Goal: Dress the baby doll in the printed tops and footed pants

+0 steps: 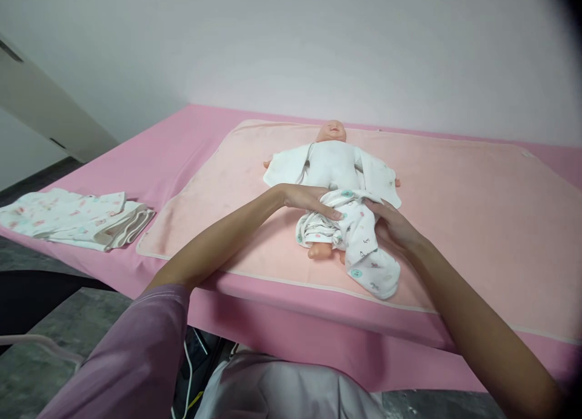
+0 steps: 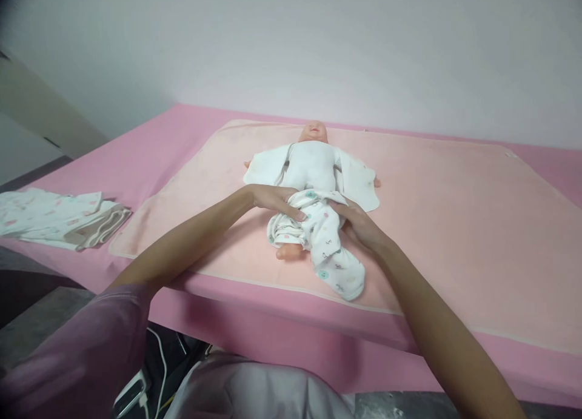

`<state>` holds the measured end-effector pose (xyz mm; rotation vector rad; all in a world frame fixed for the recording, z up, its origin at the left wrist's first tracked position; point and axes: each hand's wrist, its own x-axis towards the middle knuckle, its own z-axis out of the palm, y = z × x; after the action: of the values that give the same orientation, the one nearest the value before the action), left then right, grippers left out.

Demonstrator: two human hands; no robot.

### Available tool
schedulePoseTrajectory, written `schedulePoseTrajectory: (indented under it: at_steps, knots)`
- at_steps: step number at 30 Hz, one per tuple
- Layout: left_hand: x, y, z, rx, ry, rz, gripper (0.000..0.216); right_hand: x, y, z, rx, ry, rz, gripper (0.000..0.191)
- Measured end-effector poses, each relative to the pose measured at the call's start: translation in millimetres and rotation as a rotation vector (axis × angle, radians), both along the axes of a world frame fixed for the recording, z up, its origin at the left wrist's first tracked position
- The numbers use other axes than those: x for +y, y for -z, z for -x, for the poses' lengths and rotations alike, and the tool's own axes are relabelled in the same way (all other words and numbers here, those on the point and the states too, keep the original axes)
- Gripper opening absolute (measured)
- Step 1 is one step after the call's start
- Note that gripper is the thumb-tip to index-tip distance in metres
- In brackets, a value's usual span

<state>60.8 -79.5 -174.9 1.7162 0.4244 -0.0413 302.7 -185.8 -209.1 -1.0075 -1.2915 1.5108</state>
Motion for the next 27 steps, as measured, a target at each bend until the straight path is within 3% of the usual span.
schedulePoseTrajectory:
  at_steps: [2, 4, 6, 8, 11, 13, 16, 19, 21, 24, 27]
  knots:
    - [0.8, 1.6, 1.1, -0.073, -0.059, 0.003, 0.051, 0.9, 1.2, -7.7, -0.061, -0.092, 0.065, 0.053]
    - [-0.6, 3.3, 0.6, -0.148, -0.132, 0.004, 0.052, 0.7, 2.1, -18.2, -0.195, -0.276, 0.118, 0.054]
    - [-2.7, 4.4, -0.6, -0.163, -0.172, -0.014, 0.053, 0.4, 3.6, -24.1, -0.286, -0.384, 0.098, 0.054]
    - [-3.5, 5.5, -1.4, -0.13, -0.155, -0.026, 0.056, 1.1, 5.9, -21.5, -0.253, -0.285, 0.022, 0.052]
    - [0.0, 8.6, -1.1, -0.081, -0.063, 0.017, 0.06, 2.9, 8.8, -9.0, -0.113, -0.001, -0.052, 0.053]
    - [4.2, 11.7, -0.2, -0.091, -0.039, 0.046, 0.06, 2.2, 8.7, -5.3, -0.108, 0.02, -0.011, 0.055]
    - [8.3, 15.4, 0.1, -0.14, -0.055, 0.064, 0.053, -2.2, 5.3, -13.9, -0.214, -0.218, 0.073, 0.061]
    - [6.2, 15.1, -1.7, -0.13, -0.048, 0.062, 0.05, -4.5, 3.4, -25.0, -0.288, -0.445, 0.057, 0.072]
    - [2.4, 12.7, -3.2, -0.1, -0.057, 0.059, 0.052, -2.0, 5.9, -24.5, -0.261, -0.351, -0.01, 0.062]
    - [-2.0, 8.1, -4.2, -0.059, -0.02, 0.061, 0.058, 5.0, 13.6, -14.3, -0.156, -0.05, -0.056, 0.052]
    - [-1.0, 5.7, -3.1, -0.044, 0.029, 0.01, 0.061, 7.4, 17.5, -9.3, -0.153, -0.013, 0.002, 0.057]
